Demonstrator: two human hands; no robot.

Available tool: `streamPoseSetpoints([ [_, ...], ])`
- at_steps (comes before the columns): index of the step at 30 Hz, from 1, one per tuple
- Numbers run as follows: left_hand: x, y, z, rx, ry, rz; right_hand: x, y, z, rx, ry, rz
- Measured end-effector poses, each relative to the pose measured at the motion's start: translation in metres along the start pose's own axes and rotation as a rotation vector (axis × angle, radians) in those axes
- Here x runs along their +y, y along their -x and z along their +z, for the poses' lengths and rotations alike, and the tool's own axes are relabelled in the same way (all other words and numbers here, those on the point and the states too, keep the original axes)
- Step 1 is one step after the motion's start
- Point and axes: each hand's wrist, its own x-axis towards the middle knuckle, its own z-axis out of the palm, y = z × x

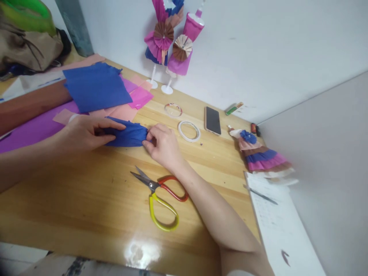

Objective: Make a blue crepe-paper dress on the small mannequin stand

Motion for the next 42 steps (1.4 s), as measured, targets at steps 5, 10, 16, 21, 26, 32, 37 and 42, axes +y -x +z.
streamPoseSetpoints([
  [5,0.003,-0.001,-0.003,0.004,0.049,-0.050,0.001,0.000,0.004,0.028,0.014,0.019],
  [10,0.006,0.001,-0.004,0.067,0.140,-0.019,0.001,0.001,0.006,0.034,0.026,0.019],
  [16,0.004,0.003,-0.003,0.072,0.146,-0.002,-0.003,0.002,0.005,0.040,0.032,0.022],
  [21,0.013,0.005,-0.004,0.062,0.139,-0.009,-0.011,-0.001,0.009,0.055,0.110,0.095],
  [26,0.014,0.005,-0.005,0.050,0.142,-0.008,-0.012,-0.001,0.009,0.033,0.112,0.117],
  [32,0.013,0.003,-0.008,0.043,0.088,-0.060,-0.006,0.002,0.007,0.033,0.061,0.068],
  [37,0.016,0.005,-0.012,0.040,-0.017,-0.019,-0.004,0.002,0.006,0.028,0.047,0.055],
  [42,0.015,0.006,-0.008,0.111,0.073,-0.059,-0.004,0.002,0.006,0.044,0.019,0.050],
])
